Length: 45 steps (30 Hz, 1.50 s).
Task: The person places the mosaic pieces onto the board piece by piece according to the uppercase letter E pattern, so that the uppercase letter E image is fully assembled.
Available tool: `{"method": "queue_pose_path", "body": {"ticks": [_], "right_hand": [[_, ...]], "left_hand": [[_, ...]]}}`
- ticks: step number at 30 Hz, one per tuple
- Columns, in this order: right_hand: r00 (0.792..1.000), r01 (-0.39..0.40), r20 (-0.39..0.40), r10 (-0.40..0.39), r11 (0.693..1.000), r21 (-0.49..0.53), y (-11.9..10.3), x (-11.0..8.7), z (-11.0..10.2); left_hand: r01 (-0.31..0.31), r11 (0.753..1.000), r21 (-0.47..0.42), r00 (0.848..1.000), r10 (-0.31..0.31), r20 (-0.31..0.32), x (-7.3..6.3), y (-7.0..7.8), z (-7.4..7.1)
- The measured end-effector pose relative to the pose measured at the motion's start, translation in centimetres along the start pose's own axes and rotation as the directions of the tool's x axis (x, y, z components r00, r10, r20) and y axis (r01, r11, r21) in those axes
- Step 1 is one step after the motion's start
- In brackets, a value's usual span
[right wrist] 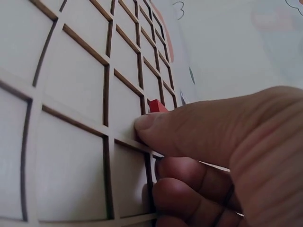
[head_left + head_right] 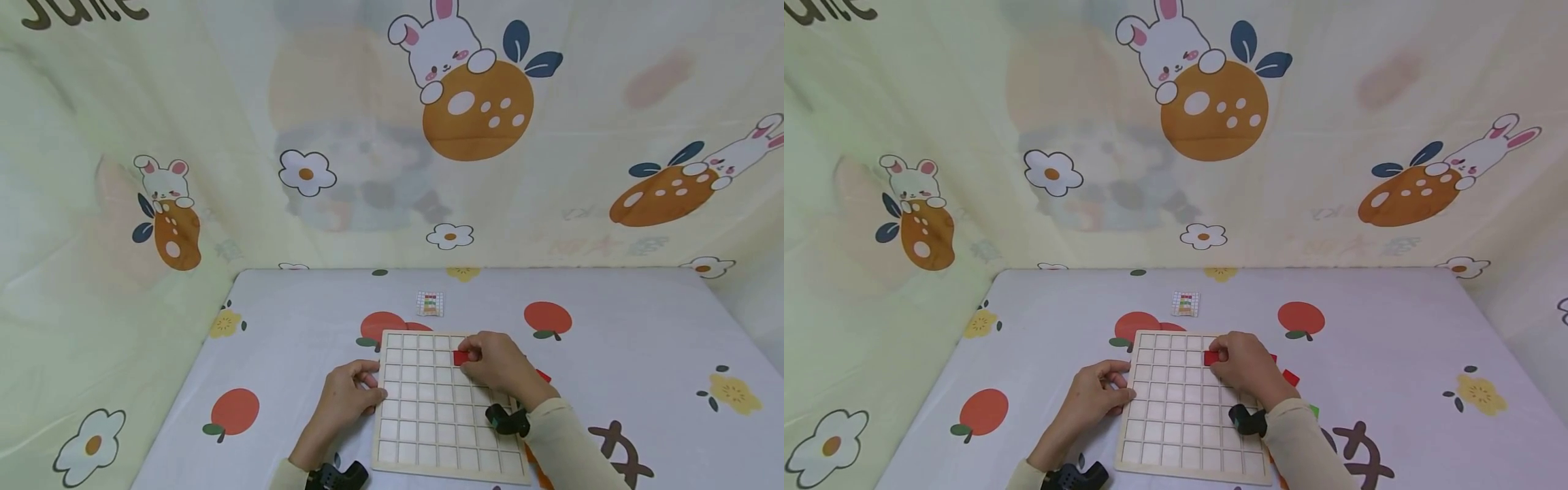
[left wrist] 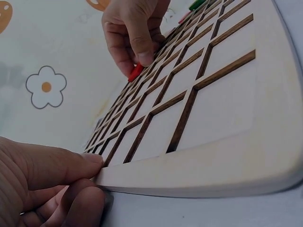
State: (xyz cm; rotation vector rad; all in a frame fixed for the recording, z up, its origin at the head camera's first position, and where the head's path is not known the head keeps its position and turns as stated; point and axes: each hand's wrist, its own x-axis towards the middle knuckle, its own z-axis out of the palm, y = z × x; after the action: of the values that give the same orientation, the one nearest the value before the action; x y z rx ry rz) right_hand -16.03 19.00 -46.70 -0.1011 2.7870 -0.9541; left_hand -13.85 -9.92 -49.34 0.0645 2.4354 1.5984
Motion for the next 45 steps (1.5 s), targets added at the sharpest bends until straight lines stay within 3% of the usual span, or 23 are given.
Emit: {"method": "queue_pose_path", "body": {"ticks": [9,16,45], "right_hand": [[1.0,0.028,-0.011,-0.028,1.0,0.015,-0.3,-0.25,-0.03],[1.0,0.005,0.004,-0.005,1.0,0.001,-0.51,-0.38,0.1],[1.0,0.018,-0.018,-0.018,1.0,0.008,-0.39,-0.58,0.3]], "left_hand": [[-0.041,0.999,-0.011,0.999,0.041,0.007,0.0,0.02,-0.16],[-0.046,0.998,-0.034,0.999,0.046,0.01,-0.22,-0.26,-0.27],[-0.017,1.0,-0.021,1.0,0.017,-0.004,-0.05,-0.31,0.0]]}}
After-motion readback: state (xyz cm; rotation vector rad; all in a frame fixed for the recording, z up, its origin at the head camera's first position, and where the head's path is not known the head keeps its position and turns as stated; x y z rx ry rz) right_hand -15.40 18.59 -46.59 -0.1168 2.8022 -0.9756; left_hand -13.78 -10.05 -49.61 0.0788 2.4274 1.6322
